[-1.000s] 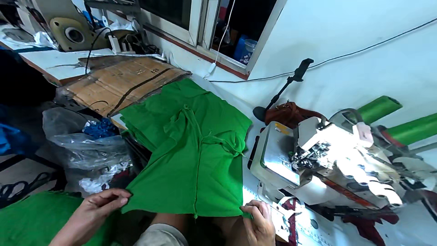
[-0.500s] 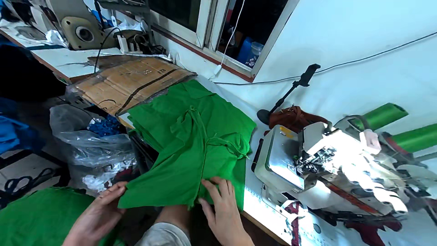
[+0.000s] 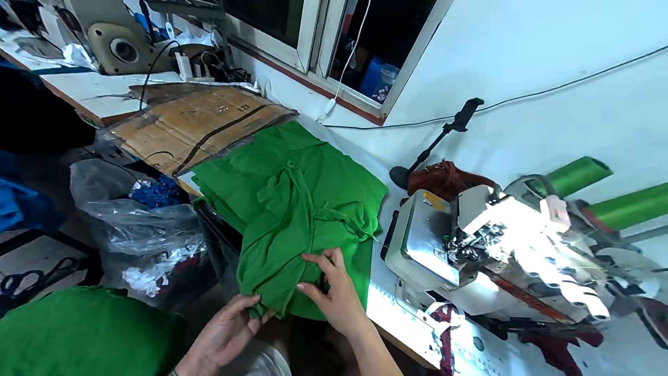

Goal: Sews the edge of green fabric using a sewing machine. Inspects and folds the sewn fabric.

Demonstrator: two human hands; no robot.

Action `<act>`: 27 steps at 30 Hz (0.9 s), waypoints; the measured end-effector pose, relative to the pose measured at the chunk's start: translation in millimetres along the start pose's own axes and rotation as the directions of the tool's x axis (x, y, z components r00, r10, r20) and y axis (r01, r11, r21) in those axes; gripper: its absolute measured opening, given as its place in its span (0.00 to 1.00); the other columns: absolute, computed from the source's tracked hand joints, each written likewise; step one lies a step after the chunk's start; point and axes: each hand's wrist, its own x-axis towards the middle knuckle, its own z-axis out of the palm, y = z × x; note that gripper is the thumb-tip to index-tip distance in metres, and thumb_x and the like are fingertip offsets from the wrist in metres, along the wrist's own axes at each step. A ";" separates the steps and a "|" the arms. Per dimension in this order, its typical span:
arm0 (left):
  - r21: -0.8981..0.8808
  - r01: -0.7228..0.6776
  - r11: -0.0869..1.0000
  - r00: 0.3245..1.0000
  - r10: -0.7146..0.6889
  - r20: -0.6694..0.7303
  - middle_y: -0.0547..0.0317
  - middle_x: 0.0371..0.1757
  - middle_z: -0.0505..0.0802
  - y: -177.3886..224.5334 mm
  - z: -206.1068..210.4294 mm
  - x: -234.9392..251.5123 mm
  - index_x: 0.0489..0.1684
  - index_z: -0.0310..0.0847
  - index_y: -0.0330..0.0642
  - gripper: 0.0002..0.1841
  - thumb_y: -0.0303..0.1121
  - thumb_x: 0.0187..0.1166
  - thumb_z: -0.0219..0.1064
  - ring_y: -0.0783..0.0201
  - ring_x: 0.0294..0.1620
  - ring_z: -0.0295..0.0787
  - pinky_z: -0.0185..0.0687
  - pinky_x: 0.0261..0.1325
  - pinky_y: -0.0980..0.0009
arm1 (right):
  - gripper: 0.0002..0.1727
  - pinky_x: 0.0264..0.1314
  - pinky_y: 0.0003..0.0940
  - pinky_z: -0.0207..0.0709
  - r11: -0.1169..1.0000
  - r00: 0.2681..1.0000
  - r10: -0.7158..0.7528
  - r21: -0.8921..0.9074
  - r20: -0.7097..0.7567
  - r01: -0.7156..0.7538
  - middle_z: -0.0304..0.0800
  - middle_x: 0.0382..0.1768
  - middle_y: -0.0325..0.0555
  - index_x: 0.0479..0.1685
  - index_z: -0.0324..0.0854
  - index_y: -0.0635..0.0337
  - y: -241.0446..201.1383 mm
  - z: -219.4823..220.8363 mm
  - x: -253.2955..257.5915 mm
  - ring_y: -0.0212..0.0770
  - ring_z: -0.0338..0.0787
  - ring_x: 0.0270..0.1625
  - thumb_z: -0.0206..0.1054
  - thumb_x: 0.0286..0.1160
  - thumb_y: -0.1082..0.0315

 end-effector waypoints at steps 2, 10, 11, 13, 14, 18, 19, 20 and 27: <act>0.011 0.031 0.999 0.999 -0.031 -0.009 0.47 0.50 0.93 2.3 11.4 -4.6 0.57 0.77 0.40 0.12 0.31 0.87 0.49 0.55 0.50 0.94 0.92 0.53 0.58 | 0.26 0.52 0.35 0.81 1.000 1.000 -0.009 0.008 -0.030 0.010 0.78 0.59 0.46 0.70 0.87 0.45 2.5 4.5 -0.7 0.37 0.82 0.52 0.76 0.71 0.49; 0.379 -0.065 0.923 0.997 0.073 -0.006 0.53 0.38 0.95 0.6 42.4 -26.9 0.52 0.76 0.37 0.22 0.10 0.58 0.69 0.63 0.30 0.93 0.92 0.32 0.70 | 0.34 0.59 0.53 0.77 1.000 0.998 0.010 0.026 -0.055 -0.009 0.76 0.63 0.47 0.69 0.86 0.47 1.2 10.5 -1.6 0.48 0.79 0.62 0.81 0.60 0.43; 0.412 -0.090 0.907 0.995 0.100 -0.003 0.54 0.39 0.95 0.3 42.3 -28.5 0.54 0.75 0.37 0.24 0.10 0.57 0.70 0.63 0.31 0.94 0.92 0.34 0.69 | 0.34 0.59 0.54 0.77 1.000 0.999 0.018 0.026 -0.047 -0.017 0.76 0.64 0.47 0.70 0.86 0.46 1.2 10.0 -1.6 0.48 0.79 0.62 0.81 0.61 0.45; 0.462 -0.147 0.874 0.987 0.160 0.011 0.55 0.40 0.95 -2.4 39.5 -30.0 0.57 0.74 0.37 0.27 0.13 0.55 0.73 0.63 0.32 0.94 0.93 0.36 0.68 | 0.33 0.60 0.53 0.76 0.999 0.999 0.038 0.036 -0.031 -0.036 0.75 0.64 0.46 0.70 0.85 0.45 1.1 9.2 -0.9 0.47 0.78 0.63 0.81 0.62 0.46; 0.476 -0.170 0.863 0.982 0.186 0.014 0.55 0.40 0.95 -4.1 37.6 -30.2 0.57 0.74 0.37 0.28 0.14 0.54 0.75 0.62 0.34 0.94 0.93 0.38 0.67 | 0.33 0.60 0.52 0.76 0.998 0.999 0.036 0.043 -0.035 -0.034 0.75 0.64 0.45 0.70 0.85 0.45 1.9 10.0 -0.5 0.46 0.78 0.63 0.81 0.60 0.46; 0.508 -0.243 0.827 0.964 0.266 0.029 0.53 0.46 0.95 -12.1 31.4 -28.8 0.60 0.74 0.34 0.31 0.15 0.51 0.78 0.59 0.43 0.96 0.95 0.46 0.62 | 0.34 0.60 0.52 0.75 0.999 0.998 0.014 0.052 -0.062 -0.011 0.74 0.64 0.44 0.69 0.86 0.46 5.8 13.1 -1.9 0.45 0.77 0.63 0.81 0.59 0.45; 0.507 -0.246 0.826 0.961 0.275 0.019 0.54 0.45 0.95 -13.4 32.2 -28.5 0.59 0.74 0.35 0.31 0.16 0.51 0.78 0.60 0.41 0.96 0.95 0.45 0.63 | 0.34 0.60 0.51 0.75 0.999 0.998 0.007 0.051 -0.067 -0.004 0.75 0.64 0.44 0.69 0.86 0.45 6.6 13.6 -2.3 0.45 0.77 0.63 0.81 0.60 0.45; 0.501 -0.248 0.829 0.960 0.281 0.011 0.54 0.43 0.95 -14.5 33.3 -28.2 0.58 0.74 0.35 0.30 0.16 0.52 0.78 0.61 0.39 0.96 0.95 0.42 0.64 | 0.34 0.60 0.51 0.74 0.999 0.997 0.000 0.052 -0.074 0.004 0.75 0.63 0.44 0.69 0.86 0.46 7.4 14.1 -2.5 0.44 0.77 0.63 0.81 0.60 0.45; 0.379 -0.228 0.897 0.972 0.235 0.030 0.56 0.43 0.95 -13.4 39.8 -33.6 0.55 0.77 0.38 0.17 0.16 0.69 0.66 0.63 0.37 0.95 0.94 0.41 0.66 | 0.29 0.58 0.46 0.75 0.999 0.995 -0.038 0.026 -0.097 0.040 0.75 0.60 0.42 0.70 0.86 0.44 11.0 15.8 -3.0 0.41 0.77 0.60 0.78 0.66 0.49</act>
